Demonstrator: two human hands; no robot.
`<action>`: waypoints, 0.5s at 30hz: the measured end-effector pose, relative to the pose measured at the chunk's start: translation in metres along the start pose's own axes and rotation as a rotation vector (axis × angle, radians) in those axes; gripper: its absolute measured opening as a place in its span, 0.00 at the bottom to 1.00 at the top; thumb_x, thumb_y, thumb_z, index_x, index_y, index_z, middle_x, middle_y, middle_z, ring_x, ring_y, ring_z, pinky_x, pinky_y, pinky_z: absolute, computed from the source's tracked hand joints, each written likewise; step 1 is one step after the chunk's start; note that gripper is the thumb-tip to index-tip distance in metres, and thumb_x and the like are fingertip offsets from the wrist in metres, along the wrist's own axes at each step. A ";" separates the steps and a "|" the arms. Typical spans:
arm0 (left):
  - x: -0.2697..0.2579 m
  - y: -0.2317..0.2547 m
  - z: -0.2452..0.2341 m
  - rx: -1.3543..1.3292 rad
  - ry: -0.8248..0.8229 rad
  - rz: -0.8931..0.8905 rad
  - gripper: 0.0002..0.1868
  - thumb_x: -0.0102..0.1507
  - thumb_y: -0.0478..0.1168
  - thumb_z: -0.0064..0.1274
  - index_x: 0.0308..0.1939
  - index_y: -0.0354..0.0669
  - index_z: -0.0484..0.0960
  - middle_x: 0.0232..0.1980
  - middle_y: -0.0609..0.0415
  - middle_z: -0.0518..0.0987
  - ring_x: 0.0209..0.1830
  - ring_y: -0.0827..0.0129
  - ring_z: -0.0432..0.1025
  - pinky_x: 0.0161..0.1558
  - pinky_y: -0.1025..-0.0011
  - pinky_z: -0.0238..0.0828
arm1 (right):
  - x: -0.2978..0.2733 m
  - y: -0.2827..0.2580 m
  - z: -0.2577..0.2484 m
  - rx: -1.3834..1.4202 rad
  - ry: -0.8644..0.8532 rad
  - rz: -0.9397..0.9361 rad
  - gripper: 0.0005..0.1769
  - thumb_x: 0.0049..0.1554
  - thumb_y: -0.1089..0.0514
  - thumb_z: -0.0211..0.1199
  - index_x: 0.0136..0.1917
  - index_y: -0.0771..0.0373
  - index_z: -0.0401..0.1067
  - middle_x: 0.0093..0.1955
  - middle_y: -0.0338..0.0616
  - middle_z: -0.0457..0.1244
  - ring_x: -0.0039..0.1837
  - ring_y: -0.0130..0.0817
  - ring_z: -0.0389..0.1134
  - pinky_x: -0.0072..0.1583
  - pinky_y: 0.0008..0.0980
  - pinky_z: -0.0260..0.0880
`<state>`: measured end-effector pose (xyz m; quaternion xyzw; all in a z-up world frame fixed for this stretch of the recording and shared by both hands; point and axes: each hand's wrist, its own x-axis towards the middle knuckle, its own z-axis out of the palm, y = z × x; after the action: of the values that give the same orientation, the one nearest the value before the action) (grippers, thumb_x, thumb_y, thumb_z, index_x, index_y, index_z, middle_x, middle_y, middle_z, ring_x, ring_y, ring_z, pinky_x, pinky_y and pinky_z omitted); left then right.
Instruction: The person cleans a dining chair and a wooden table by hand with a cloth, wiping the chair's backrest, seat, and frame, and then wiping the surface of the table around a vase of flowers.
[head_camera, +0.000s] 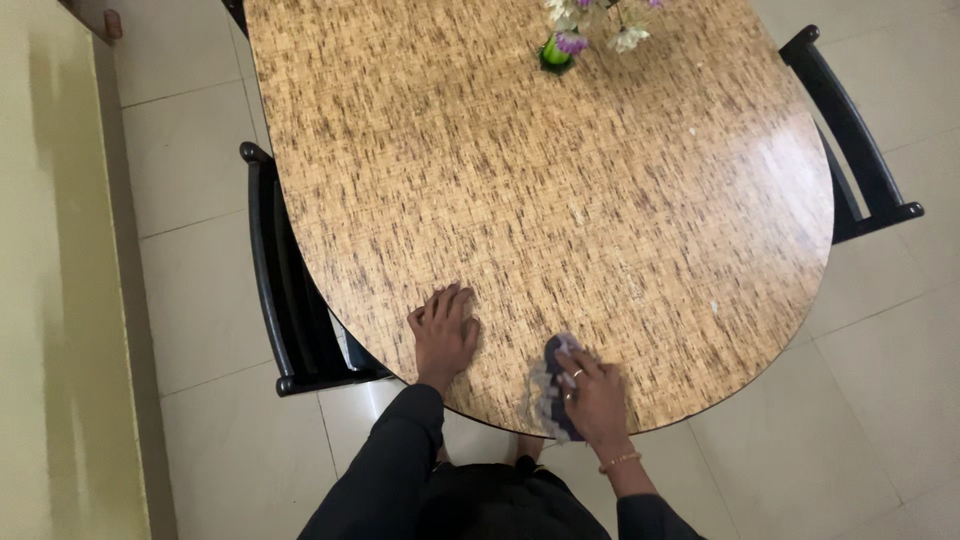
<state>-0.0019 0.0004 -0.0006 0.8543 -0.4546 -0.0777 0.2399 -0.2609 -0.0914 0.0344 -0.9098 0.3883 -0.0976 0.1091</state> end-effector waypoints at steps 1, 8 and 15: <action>0.000 0.000 0.000 -0.001 0.000 0.003 0.28 0.64 0.50 0.46 0.69 0.55 0.71 0.72 0.55 0.68 0.75 0.62 0.57 0.67 0.53 0.44 | -0.006 0.000 0.000 0.044 -0.053 0.041 0.25 0.52 0.57 0.66 0.63 0.45 0.75 0.65 0.33 0.67 0.57 0.49 0.66 0.60 0.47 0.66; -0.001 -0.002 0.003 -0.014 0.032 0.012 0.29 0.64 0.51 0.46 0.69 0.55 0.70 0.73 0.55 0.68 0.75 0.62 0.57 0.68 0.53 0.44 | 0.009 0.029 0.003 -0.089 -0.004 0.320 0.25 0.55 0.55 0.64 0.66 0.43 0.74 0.69 0.34 0.64 0.60 0.54 0.64 0.64 0.52 0.63; 0.001 -0.001 0.001 -0.007 -0.015 -0.008 0.28 0.64 0.51 0.46 0.69 0.55 0.70 0.73 0.56 0.67 0.75 0.62 0.57 0.67 0.52 0.43 | 0.014 0.010 0.027 -0.204 0.042 0.346 0.29 0.56 0.51 0.64 0.71 0.50 0.70 0.70 0.45 0.62 0.63 0.57 0.63 0.63 0.57 0.61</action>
<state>-0.0011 -0.0001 -0.0015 0.8546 -0.4529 -0.0866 0.2390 -0.2512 -0.1050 0.0074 -0.8337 0.5489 -0.0566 0.0234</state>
